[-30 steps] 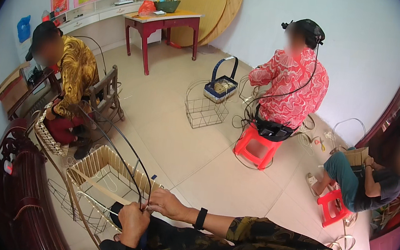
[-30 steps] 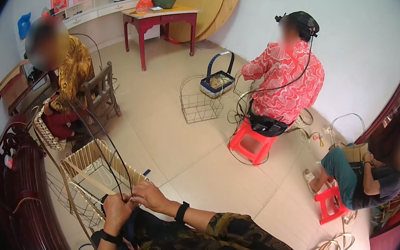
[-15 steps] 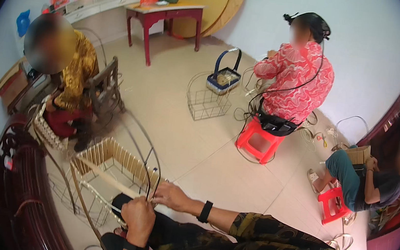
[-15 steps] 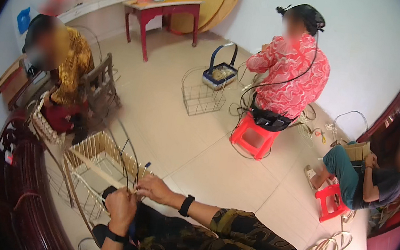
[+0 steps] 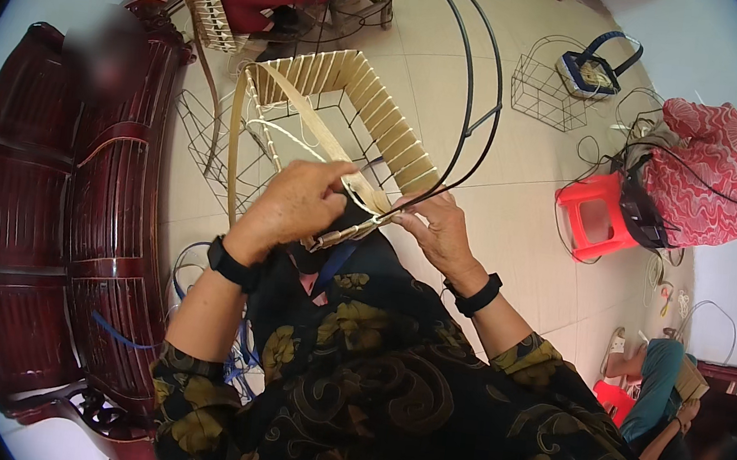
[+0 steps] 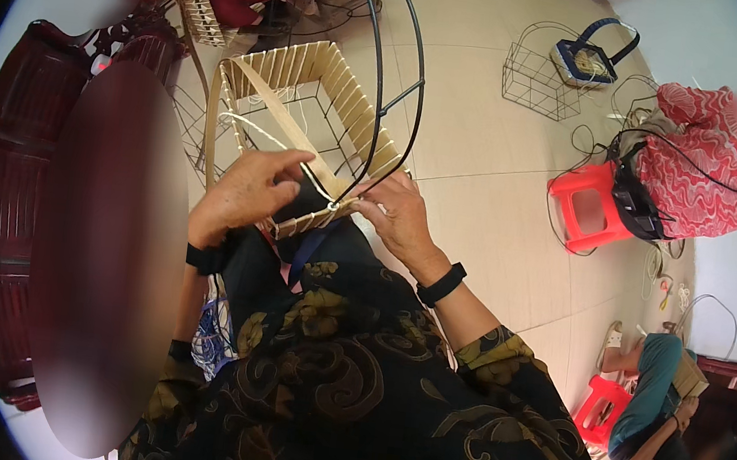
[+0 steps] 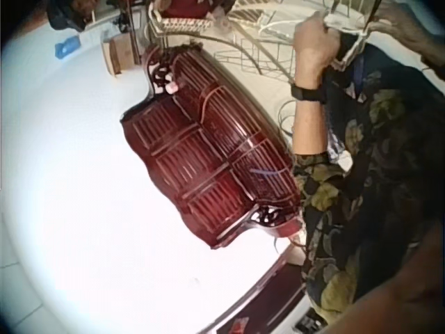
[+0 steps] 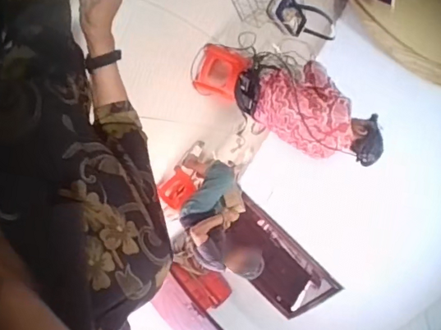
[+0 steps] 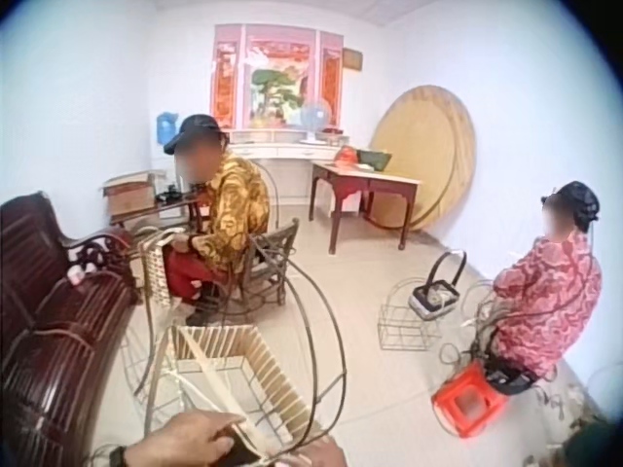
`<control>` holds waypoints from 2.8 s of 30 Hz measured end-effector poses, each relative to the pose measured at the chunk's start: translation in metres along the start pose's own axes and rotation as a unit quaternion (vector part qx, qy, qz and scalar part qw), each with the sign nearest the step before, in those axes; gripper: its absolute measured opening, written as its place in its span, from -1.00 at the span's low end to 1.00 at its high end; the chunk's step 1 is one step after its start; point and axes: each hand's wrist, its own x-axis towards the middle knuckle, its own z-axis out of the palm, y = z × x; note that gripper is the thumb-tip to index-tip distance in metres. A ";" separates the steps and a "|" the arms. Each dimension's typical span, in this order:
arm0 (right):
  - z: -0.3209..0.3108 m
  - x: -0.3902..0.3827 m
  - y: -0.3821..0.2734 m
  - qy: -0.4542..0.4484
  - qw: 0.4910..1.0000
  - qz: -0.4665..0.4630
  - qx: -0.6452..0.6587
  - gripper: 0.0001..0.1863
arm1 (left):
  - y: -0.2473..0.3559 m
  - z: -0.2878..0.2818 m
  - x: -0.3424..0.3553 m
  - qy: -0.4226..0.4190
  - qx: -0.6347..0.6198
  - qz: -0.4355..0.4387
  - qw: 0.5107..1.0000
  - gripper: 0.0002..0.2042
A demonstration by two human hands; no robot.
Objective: The person weaves a flat strip of material around a wire basket frame, securing it with a white cord. They repeatedly wrap the strip around the frame and tie it off to build up the basket's structure.
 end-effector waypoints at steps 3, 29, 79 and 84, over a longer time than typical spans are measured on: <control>0.005 0.001 -0.004 0.014 1.000 -0.024 -0.009 -0.85 | -0.017 -0.007 0.011 -0.002 0.166 0.021 0.986 -0.58; -0.020 -0.009 0.069 0.091 0.995 -0.042 -0.002 -0.80 | -0.031 0.062 0.004 0.341 0.144 0.047 0.928 -0.21; -0.050 -0.005 0.109 0.123 0.982 0.132 0.056 -0.86 | -0.053 0.129 0.099 0.168 -0.436 -0.165 0.869 0.18; -0.047 -0.014 0.122 0.130 0.972 0.188 0.055 -0.82 | -0.066 0.143 0.124 0.154 -0.419 -0.180 0.877 0.16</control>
